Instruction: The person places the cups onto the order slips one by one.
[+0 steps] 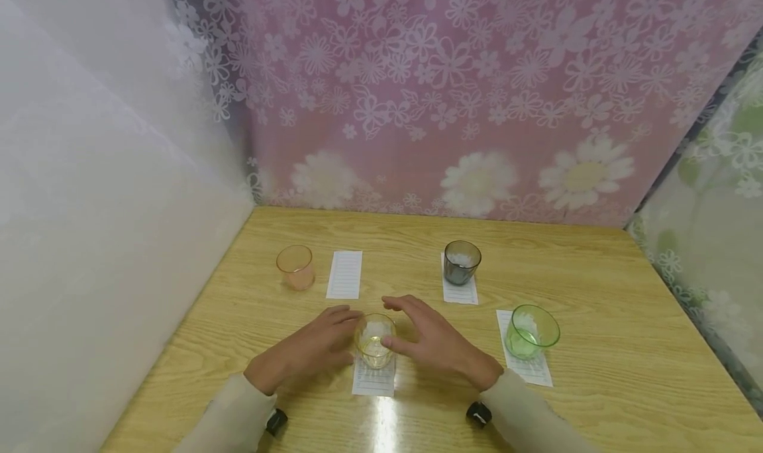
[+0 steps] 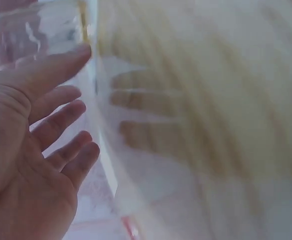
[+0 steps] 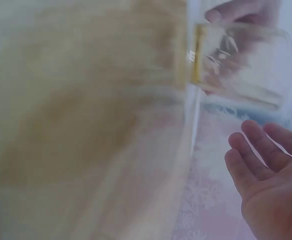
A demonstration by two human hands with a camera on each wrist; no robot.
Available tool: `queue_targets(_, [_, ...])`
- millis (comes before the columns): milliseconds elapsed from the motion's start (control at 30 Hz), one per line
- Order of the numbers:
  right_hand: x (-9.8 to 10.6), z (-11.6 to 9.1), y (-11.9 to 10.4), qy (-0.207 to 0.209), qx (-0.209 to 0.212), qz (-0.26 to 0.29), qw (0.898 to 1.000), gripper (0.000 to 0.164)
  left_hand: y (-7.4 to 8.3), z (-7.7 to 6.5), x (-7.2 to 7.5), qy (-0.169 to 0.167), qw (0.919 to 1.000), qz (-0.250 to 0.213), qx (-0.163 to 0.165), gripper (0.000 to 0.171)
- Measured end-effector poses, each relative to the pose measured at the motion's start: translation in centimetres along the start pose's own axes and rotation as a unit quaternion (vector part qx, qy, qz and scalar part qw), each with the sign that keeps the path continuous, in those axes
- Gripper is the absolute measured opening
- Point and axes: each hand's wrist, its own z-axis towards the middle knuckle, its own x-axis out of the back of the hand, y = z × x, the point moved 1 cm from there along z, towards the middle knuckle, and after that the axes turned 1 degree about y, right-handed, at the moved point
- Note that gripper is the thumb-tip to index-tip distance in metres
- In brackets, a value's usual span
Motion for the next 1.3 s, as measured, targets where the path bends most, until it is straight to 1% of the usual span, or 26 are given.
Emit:
queue_targets(100, [0.9,0.5,0.0,0.013,0.0,0.027,1.0,0.06,-0.4,-0.3,1.0,0.023,0.9993,0.024,-0.018,0.056])
queue_targets(200, [1.6,1.1,0.3,0.025,0.003,0.042,0.999,0.055,-0.7,-0.4,2.2,0.059,0.9962,0.057,-0.03,0.047])
queue_targets(233, [1.8,1.4,0.4,0.03,0.004,0.043,0.999,0.054,-0.7,-0.4,2.6,0.07,0.9952,0.061,-0.029,0.045])
queue_targets(300, [1.9,1.9,0.7,0.037,0.005,0.043,0.998,0.053,-0.8,-0.4,3.5,0.092,0.9932,0.069,-0.02,0.044])
queue_targets(367, [2.1,2.3,1.0,0.046,0.002,0.041,0.998,0.052,-0.8,-0.2,4.7,0.111,0.9915,0.066,-0.014,0.044])
queue_targets(533, [1.9,3.3,1.8,0.045,-0.012,0.055,0.997,0.054,-1.3,0.3,6.9,0.157,0.9855,0.063,0.008,0.049])
queue_targets(700, [1.9,4.2,2.4,0.04,-0.022,0.053,0.998,0.056,-2.3,0.5,8.2,0.194,0.9781,0.074,0.017,0.052])
queue_targets(800, [2.0,4.8,2.7,0.037,-0.026,0.046,0.998,0.056,-3.0,0.5,8.8,0.21,0.975,0.066,0.027,0.053])
queue_targets(900, [1.7,5.6,2.9,0.031,-0.028,0.044,0.998,0.057,-4.0,0.2,9.2,0.214,0.9742,0.049,0.051,0.06])
queue_targets(1000, [1.5,6.2,3.1,0.027,-0.03,0.043,0.998,0.058,-5.0,0.1,9.7,0.209,0.9744,0.032,0.076,0.066])
queue_targets(1100, [1.4,6.8,3.3,0.028,-0.033,0.04,0.998,0.059,-5.9,0.3,10.0,0.202,0.9743,0.007,0.1,0.072])
queue_targets(1200, [1.4,7.2,3.6,0.03,-0.042,0.044,0.998,0.059,-6.6,0.8,10.0,0.195,0.9742,-0.01,0.113,0.075])
queue_targets(1300, [1.2,7.8,3.9,0.024,-0.037,0.045,0.998,0.059,-7.3,1.1,9.8,0.194,0.9728,-0.019,0.126,0.079])
